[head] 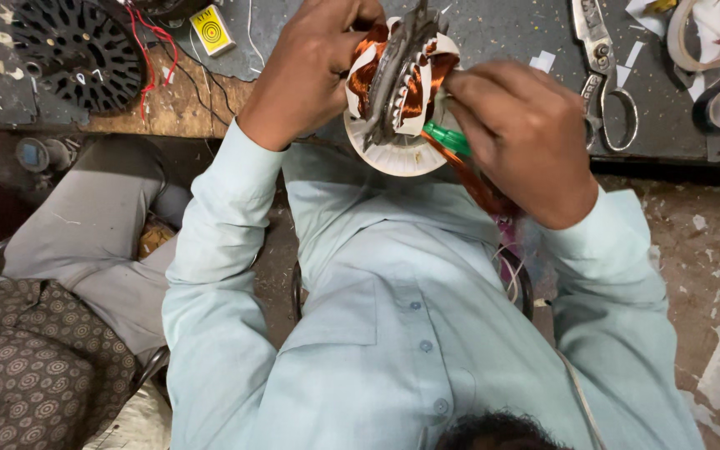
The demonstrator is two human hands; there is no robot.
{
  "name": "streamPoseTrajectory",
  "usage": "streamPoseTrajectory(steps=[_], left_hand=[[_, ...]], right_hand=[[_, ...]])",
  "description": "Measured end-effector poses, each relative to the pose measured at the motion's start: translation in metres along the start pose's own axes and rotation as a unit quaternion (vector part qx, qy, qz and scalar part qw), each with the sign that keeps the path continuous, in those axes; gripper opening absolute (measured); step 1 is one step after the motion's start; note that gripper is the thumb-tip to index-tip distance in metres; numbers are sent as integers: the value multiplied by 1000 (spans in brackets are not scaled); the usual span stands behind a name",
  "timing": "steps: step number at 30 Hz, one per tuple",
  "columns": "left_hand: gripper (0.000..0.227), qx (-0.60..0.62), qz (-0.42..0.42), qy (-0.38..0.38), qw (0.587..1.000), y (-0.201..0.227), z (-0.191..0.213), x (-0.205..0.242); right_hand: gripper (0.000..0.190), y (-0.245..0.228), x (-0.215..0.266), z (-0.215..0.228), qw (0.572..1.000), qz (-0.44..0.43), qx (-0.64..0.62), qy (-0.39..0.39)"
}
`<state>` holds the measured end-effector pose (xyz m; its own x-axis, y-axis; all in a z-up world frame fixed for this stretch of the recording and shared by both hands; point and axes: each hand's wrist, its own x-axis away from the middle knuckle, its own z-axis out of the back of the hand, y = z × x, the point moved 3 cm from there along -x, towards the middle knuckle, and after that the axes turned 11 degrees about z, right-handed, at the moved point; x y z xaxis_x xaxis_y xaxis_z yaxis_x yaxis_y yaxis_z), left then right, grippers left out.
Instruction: The person winds copper wire around a motor stator core, using a green-handled tool to guide and press the wire into place. They repeatedly wrap, adjust, and secure the wire, occasionally using white tape to hold sections in place.
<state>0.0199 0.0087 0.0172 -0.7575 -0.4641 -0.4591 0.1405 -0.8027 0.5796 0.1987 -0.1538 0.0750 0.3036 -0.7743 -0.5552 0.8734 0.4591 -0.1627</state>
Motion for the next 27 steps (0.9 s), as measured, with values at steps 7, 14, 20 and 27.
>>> streamPoseTrajectory(steps=[7,14,20,27], left_hand=[[16,12,3,4,1000,-1,1,-1],[14,16,2,3,1000,0,0,-1],[19,28,2,6,1000,-1,-2,-1],[19,26,9,2,1000,-1,-2,-2]], right_hand=[[13,1,11,-9,999,3,9,-47],[18,-14,2,21,999,37,20,20],[26,-94,49,76,774,-31,-571,273],[29,-88,99,23,605,238,-713,262]])
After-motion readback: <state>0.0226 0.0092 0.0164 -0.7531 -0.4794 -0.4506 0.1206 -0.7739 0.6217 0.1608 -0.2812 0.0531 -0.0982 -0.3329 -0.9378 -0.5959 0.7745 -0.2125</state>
